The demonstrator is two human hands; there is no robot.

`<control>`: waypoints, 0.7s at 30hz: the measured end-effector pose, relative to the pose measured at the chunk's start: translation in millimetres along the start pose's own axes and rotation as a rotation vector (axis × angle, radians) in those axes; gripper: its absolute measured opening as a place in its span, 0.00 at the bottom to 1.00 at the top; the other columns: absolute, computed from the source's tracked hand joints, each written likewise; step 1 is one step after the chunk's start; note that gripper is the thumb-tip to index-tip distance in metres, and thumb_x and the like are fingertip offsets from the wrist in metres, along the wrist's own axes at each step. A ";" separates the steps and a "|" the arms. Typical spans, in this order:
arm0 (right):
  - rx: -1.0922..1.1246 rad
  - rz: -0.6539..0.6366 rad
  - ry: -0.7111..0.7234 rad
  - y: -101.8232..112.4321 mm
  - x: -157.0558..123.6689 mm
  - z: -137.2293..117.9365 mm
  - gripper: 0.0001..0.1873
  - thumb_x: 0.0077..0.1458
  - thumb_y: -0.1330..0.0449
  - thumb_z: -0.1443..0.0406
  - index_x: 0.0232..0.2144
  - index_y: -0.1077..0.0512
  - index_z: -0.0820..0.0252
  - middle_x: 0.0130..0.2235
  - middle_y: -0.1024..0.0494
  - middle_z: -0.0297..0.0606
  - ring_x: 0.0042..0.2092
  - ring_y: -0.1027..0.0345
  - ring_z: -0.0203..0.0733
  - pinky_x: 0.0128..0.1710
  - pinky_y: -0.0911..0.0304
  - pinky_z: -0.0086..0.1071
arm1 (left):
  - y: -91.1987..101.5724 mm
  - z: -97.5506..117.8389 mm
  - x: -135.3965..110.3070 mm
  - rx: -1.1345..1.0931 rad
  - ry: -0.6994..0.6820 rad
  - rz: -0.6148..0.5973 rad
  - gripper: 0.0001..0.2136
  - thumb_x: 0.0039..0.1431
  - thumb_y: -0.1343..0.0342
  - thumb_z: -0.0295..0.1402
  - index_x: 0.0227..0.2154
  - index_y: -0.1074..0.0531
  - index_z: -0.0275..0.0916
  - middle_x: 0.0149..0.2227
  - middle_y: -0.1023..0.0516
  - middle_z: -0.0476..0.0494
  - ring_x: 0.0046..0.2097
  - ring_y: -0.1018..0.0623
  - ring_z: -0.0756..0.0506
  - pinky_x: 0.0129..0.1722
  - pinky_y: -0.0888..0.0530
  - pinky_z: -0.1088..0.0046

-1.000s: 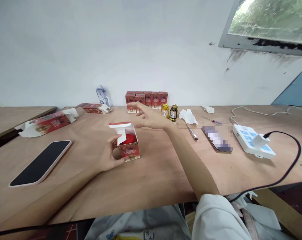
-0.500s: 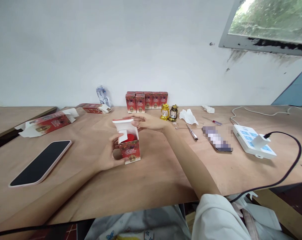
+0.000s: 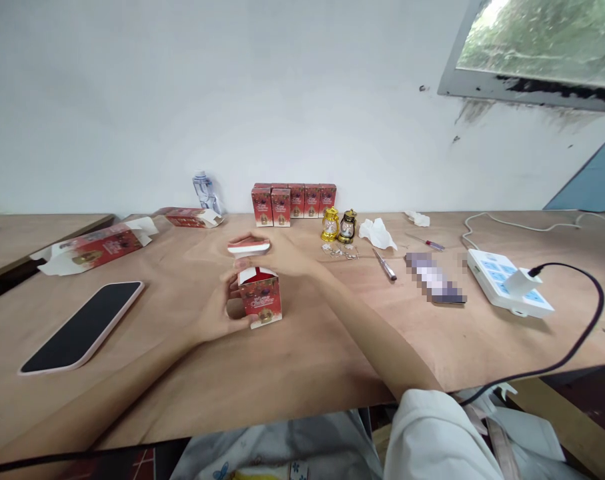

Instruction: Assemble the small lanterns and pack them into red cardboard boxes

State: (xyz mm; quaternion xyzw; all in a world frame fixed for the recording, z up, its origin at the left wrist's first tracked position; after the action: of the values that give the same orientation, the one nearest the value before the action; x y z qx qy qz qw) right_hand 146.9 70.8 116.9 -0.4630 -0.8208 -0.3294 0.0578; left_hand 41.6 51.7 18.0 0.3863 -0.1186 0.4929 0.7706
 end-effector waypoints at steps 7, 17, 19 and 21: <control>-0.183 -0.436 0.047 -16.2 -15.2 -20.2 0.23 0.63 0.54 0.53 0.56 0.36 0.52 0.59 0.35 0.36 0.60 0.43 0.38 0.59 0.48 0.35 | -5.5 4.8 -1.2 0.015 -0.097 0.025 0.46 0.49 0.39 0.33 0.62 0.66 0.54 0.59 0.42 0.38 0.56 0.32 0.33 0.51 0.29 0.50; -0.443 -0.283 0.120 -17.9 -6.9 -5.1 0.22 0.65 0.56 0.60 0.59 0.39 0.53 0.62 0.40 0.35 0.64 0.48 0.39 0.63 0.52 0.39 | 45.4 83.1 -2.0 0.325 -0.297 0.436 0.17 0.54 0.46 0.32 0.47 0.37 0.44 0.46 0.31 0.42 0.51 0.30 0.40 0.52 0.31 0.51; -0.446 -0.243 0.134 -15.8 -7.2 -9.8 0.21 0.65 0.57 0.61 0.58 0.38 0.53 0.60 0.36 0.35 0.62 0.44 0.39 0.61 0.48 0.38 | 27.9 131.4 3.0 0.259 -0.387 0.225 0.10 0.55 0.49 0.31 0.41 0.33 0.47 0.37 0.26 0.46 0.44 0.25 0.41 0.46 0.27 0.53; -0.470 -0.231 0.147 -16.4 -9.3 -13.7 0.21 0.65 0.58 0.61 0.58 0.38 0.52 0.60 0.35 0.34 0.61 0.43 0.39 0.60 0.47 0.38 | -0.5 173.7 -6.7 0.163 -0.411 -0.076 0.11 0.57 0.51 0.34 0.41 0.32 0.56 0.34 0.24 0.50 0.44 0.24 0.41 0.45 0.25 0.54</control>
State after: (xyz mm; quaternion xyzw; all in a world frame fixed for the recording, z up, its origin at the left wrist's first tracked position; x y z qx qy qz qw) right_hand 136.2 50.1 115.9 -0.3421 -0.7627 -0.5481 -0.0300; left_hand 73.1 -76.6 130.9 0.5439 -0.2181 0.3822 0.7145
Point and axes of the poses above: each hand's wrist, its own x-axis towards the middle knuckle, its own y-axis out of the back of the hand, z = x × y, the point moved 8 cm from there along x, towards the middle knuckle
